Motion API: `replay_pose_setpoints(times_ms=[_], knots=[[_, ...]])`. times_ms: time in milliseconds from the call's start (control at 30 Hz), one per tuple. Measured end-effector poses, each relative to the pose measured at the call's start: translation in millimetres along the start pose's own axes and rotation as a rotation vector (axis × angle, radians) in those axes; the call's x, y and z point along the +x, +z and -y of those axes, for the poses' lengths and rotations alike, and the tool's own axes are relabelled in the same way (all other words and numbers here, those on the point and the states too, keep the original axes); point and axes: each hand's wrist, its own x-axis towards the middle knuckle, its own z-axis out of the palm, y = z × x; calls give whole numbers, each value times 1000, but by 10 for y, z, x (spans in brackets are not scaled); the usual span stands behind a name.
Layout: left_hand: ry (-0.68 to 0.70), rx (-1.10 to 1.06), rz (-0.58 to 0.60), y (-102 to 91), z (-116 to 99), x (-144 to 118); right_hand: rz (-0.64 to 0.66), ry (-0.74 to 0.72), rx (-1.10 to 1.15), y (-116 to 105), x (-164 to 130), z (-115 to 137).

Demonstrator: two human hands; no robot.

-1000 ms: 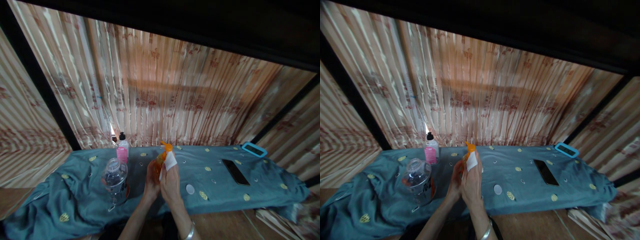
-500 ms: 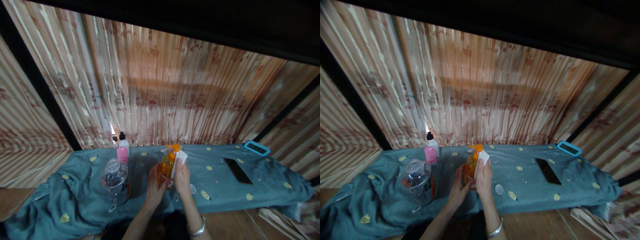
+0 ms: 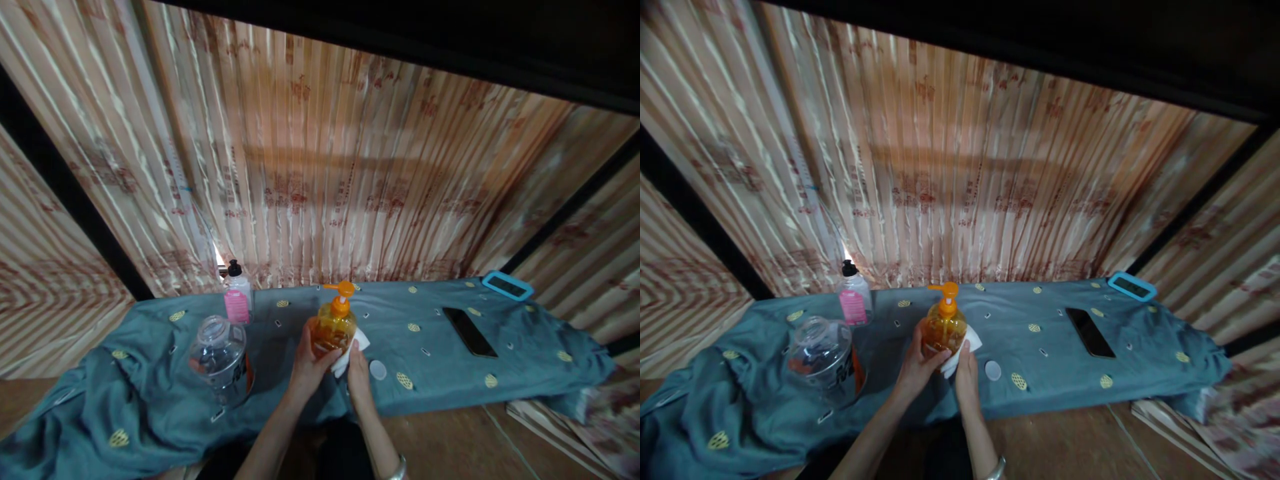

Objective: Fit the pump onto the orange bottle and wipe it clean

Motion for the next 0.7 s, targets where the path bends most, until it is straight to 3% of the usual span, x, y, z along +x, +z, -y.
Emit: replay_pose_setpoints(times_ms=[100, 233, 333, 400, 533, 633, 700], knots=[[36, 47, -85, 13, 55, 13, -5, 37, 32, 30, -80, 259], [79, 52, -141, 18, 133, 27, 56, -257, -97, 176, -151, 655], [91, 42, -152, 29, 145, 18, 71, -451, -180, 258, -79, 716], [87, 21, -139, 51, 145, 4, 28, -374, -140, 264, 28, 618], [33, -34, -107, 104, 147, -15, 53, 32, 261, 215, 256, 178], [20, -70, -84, 119, 144, -5, 60, 113, 320, 190, 337, -154], [13, -93, -93, 116, 137, 10, 71, 123, 350, 185, 344, -239]])
